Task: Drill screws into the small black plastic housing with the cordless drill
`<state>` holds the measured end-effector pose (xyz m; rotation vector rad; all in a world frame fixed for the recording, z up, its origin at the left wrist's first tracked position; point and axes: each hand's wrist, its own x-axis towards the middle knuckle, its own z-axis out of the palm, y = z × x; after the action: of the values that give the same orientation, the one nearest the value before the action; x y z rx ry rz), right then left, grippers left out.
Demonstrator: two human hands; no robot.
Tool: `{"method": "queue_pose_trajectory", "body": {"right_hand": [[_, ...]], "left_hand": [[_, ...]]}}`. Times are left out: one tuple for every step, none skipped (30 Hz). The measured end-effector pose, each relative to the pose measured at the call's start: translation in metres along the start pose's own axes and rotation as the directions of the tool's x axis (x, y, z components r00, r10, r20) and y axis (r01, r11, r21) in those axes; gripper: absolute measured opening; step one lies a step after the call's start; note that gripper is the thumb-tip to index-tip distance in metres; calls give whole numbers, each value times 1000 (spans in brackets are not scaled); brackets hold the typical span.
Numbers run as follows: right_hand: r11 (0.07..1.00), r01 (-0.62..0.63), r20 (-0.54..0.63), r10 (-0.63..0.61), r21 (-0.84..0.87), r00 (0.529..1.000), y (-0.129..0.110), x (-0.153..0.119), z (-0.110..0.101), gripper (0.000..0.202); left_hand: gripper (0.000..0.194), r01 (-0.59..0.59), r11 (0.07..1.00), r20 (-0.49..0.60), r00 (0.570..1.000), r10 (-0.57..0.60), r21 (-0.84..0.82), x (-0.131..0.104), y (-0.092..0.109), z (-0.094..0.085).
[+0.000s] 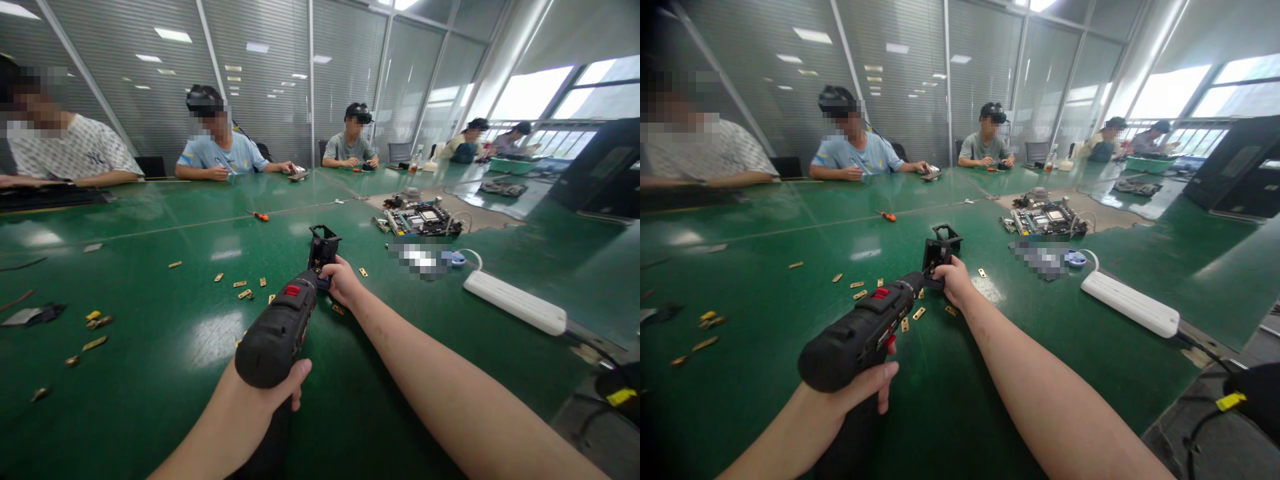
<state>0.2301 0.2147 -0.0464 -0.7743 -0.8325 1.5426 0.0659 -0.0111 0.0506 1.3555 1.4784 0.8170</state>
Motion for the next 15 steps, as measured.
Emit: {"method": "queue_pose_trajectory", "body": {"right_hand": [[1000, 2, -1, -2, -2, 1000, 0, 0, 0, 36], [1000, 4, 2, -4, -4, 1000, -1, -1, 1, 35], [1000, 6, 4, -6, -5, 1000, -1, -1, 1, 35], [1000, 6, 7, -6, -6, 1000, -1, -1, 1, 35], [1000, 6, 10, -6, -5, 1000, -1, -1, 1, 35], [1000, 6, 10, -6, -3, 1000, -1, -1, 1, 35], [1000, 4, 9, -4, -1, 1000, -1, -1, 1, 35], [1000, 3, 6, -3, 1, 1000, -1, -1, 1, 35], [1000, 2, 4, -2, 2, 1000, -1, -1, 2, 36], [1000, 2, 2, -2, 3, 1000, -1, -1, 2, 36], [1000, 2, 0, -2, 4, 1000, 0, -1, 2, 36], [1000, 2, -1, -2, 4, 1000, 0, -1, 2, 37], [1000, 1, -1, -1, 4, 1000, 0, -1, 1, 37], [1000, 0, -2, 0, 4, 1000, 1, 0, 1, 37], [1000, -2, -1, 2, 3, 1000, 1, 0, 1, 37]], "left_hand": [[23, 5, 1000, -2, 1000, -5, -2, 0, 1, 0], [24, 9, 1000, -5, 1000, -9, -3, 0, 2, 0], [24, 11, 1000, -9, 1000, -11, -5, 0, 2, 1], [24, 10, 1000, -14, 1000, -11, -14, 1, 1, 1], [24, 8, 999, -20, 1000, -9, -31, 1, 0, 2], [25, 6, 999, -29, 1000, -8, -49, 2, -1, 3], [27, 7, 998, -37, 999, -9, -63, 3, -2, 4], [28, 8, 998, -44, 999, -11, -69, 3, -4, 5], [29, 7, 998, -52, 999, -11, -68, 4, -5, 6], [30, 3, 998, -59, 998, -7, -61, 4, -7, 7], [31, -1, 999, -67, 998, -3, -53, 5, -8, 7], [32, -5, 999, -74, 997, 2, -46, 5, -9, 8], [33, -9, 999, -79, 997, 6, -41, 6, -10, 8], [33, -11, 999, -81, 997, 8, -38, 6, -11, 8], [33, -8, 999, -81, 997, 5, -40, 6, -12, 9]]}}
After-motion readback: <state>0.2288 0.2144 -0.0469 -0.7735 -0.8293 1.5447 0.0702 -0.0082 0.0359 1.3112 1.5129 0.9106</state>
